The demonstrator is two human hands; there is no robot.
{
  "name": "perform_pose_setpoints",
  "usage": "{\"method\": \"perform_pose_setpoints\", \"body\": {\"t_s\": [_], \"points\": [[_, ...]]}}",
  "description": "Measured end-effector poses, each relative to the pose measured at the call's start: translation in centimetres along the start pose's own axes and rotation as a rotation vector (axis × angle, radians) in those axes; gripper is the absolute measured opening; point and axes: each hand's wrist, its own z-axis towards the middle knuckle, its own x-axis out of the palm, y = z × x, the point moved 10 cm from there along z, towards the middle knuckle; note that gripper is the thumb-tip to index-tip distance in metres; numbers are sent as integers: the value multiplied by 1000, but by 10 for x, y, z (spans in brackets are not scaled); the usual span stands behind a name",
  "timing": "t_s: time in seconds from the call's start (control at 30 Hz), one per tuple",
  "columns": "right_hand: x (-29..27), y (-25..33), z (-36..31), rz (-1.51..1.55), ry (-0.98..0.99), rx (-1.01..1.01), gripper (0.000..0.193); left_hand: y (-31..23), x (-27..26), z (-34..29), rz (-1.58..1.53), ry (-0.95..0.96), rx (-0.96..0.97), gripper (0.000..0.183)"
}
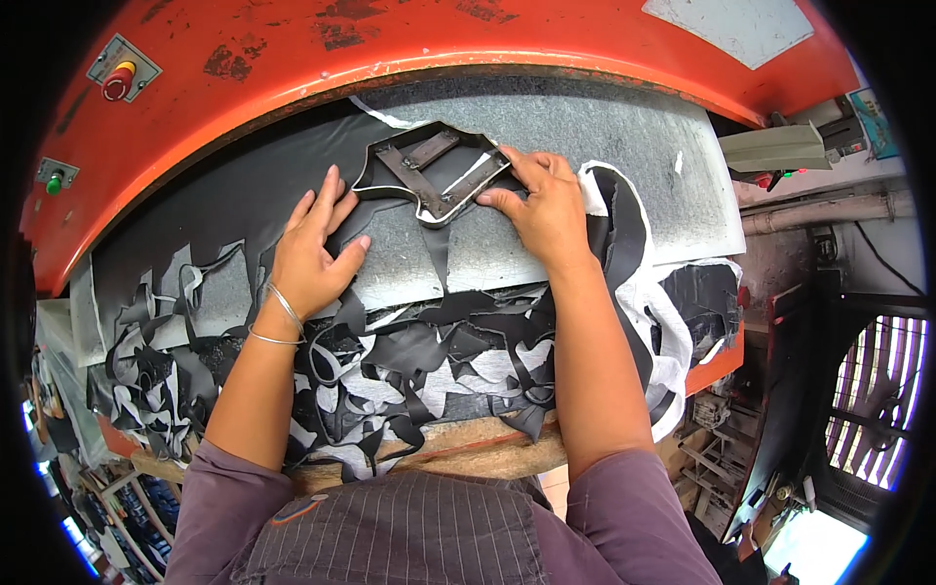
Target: Operating a swing-arm clicker press to cut shoe components from leather sheets using metal dies.
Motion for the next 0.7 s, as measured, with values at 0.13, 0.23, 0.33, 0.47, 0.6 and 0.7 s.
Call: {"method": "perform_pose_setpoints", "body": {"t_s": [0.13,0.23,0.33,0.47,0.6,0.7], "points": [[-4,8,3,-1,-27,-26,59,0,-5,1,16,1,-7,82],[-5,15,3,-96,29,-53,62,-5,-15,-4,9,-58,56,83],[-17,54,-16,-75,36,-31,74,12,-49,-35,-163,-108,-33,73],[-60,92,-59,125,-189,-19,61,103,-180,-120,-552,-777,-210,40],[-42,187,-52,500,-100,-48,49,143,-322,-203,-145,-1353,-295,52],[-72,264,-28,544,-215,-142,40,123,-391,-213,-125,-1500,-172,69]]}}
